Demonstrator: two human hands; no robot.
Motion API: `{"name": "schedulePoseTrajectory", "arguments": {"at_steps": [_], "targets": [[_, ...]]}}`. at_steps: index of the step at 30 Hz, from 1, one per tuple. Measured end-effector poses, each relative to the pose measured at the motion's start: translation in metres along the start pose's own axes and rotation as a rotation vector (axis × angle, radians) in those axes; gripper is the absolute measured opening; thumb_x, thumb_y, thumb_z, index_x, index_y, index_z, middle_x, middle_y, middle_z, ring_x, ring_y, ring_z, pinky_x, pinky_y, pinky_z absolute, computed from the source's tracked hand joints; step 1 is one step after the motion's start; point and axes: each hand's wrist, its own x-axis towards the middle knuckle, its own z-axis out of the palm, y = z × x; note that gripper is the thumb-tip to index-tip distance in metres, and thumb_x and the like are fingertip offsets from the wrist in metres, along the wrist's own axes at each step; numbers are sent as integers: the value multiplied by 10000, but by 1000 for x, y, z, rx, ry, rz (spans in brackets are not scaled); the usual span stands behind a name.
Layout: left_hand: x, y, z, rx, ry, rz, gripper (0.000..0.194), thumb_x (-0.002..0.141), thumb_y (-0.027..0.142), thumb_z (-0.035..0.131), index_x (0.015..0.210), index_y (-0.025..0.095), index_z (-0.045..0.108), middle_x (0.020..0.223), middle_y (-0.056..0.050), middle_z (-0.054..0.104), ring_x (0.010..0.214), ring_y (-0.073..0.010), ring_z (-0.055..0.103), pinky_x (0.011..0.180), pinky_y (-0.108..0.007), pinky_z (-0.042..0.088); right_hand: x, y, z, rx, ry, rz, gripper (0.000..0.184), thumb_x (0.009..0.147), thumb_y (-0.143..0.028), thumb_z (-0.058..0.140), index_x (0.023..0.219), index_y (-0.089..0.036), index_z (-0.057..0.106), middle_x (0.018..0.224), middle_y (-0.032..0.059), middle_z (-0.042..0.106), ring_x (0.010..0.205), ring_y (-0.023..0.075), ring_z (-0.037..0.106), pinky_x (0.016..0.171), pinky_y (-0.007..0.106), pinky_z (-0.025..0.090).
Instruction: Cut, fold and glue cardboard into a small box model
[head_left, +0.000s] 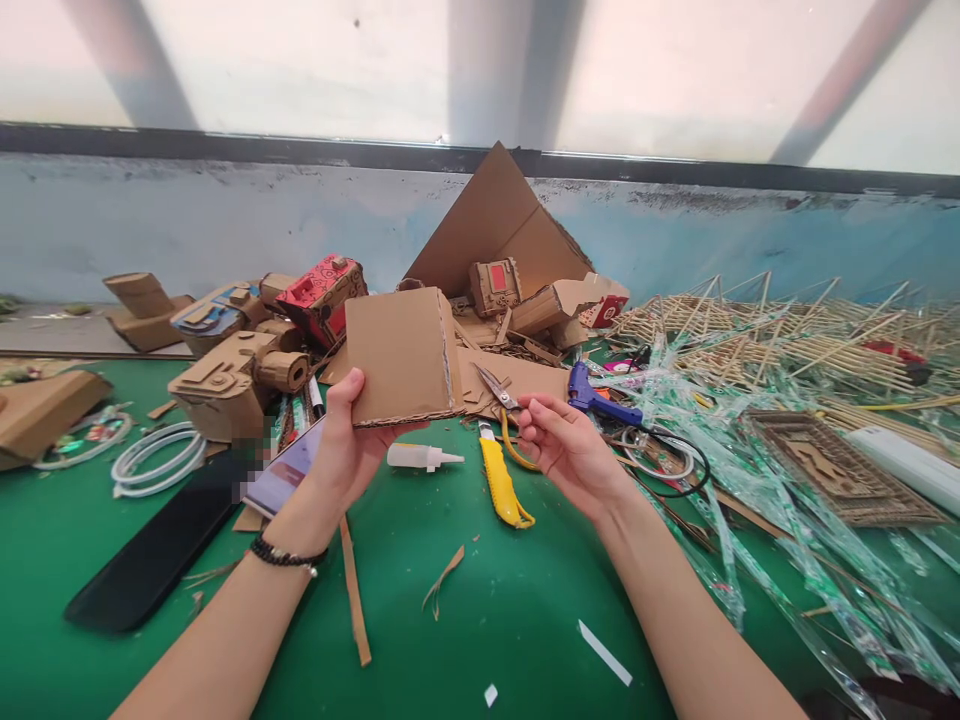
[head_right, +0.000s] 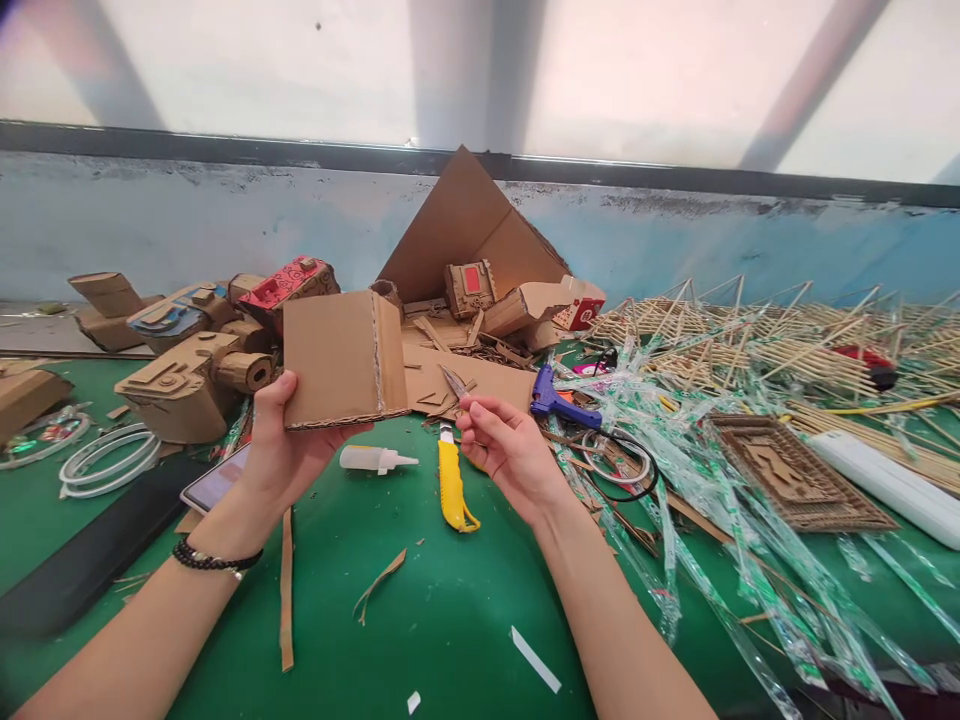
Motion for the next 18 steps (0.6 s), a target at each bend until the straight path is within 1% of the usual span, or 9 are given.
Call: {"name": "schedulePoseTrajectory", "arguments": {"at_steps": [3,6,9,13,15,18], "targets": [[0,-1,0,-3,-15,4,494,947,529,623,1351,248,670,1355,-109,731,1057,-301,741,742,-399,689,0,-1,0,0,18,-12,358,685,-360,1023,951,-216,831,778,-5,774,635,72,653,648,182,581],[0,-1,0,-5,-16,6,485,944,535,625,1332,251,682,1355,-106,730,1061,-301,739,751,-402,693,-2,-2,1,-3,19,-19,375,679,-347,1021,971,-232,816,773,-18,765,638,73,654,653,180,578],[0,-1,0,-1,-20,7,478,947,532,618,1332,258,686,1362,-102,728,1080,-310,735,754,-398,690,-4,-4,2,14,7,-27,410,694,-327,1008,1038,-276,790,757,-49,742,635,67,643,656,171,569],[-1,0,0,-19,-35,9,536,934,540,661,1368,225,667,1335,-109,739,1100,-337,724,761,-394,685,-6,-6,6,44,-14,-33,450,705,-300,992,1081,-327,746,730,-83,706,610,57,599,653,166,549],[-1,0,0,-19,-43,16,562,927,547,678,1380,215,656,1316,-109,744,1098,-345,726,755,-391,682,-7,-7,6,37,-24,-37,448,712,-305,985,1080,-333,731,727,-87,701,592,62,578,633,176,538],[0,-1,0,-6,-31,15,523,940,535,637,1372,239,655,1311,-104,746,1055,-317,739,729,-389,684,-7,-6,6,25,-30,-44,423,718,-318,984,1062,-316,738,742,-72,718,579,68,565,604,189,526]]}}
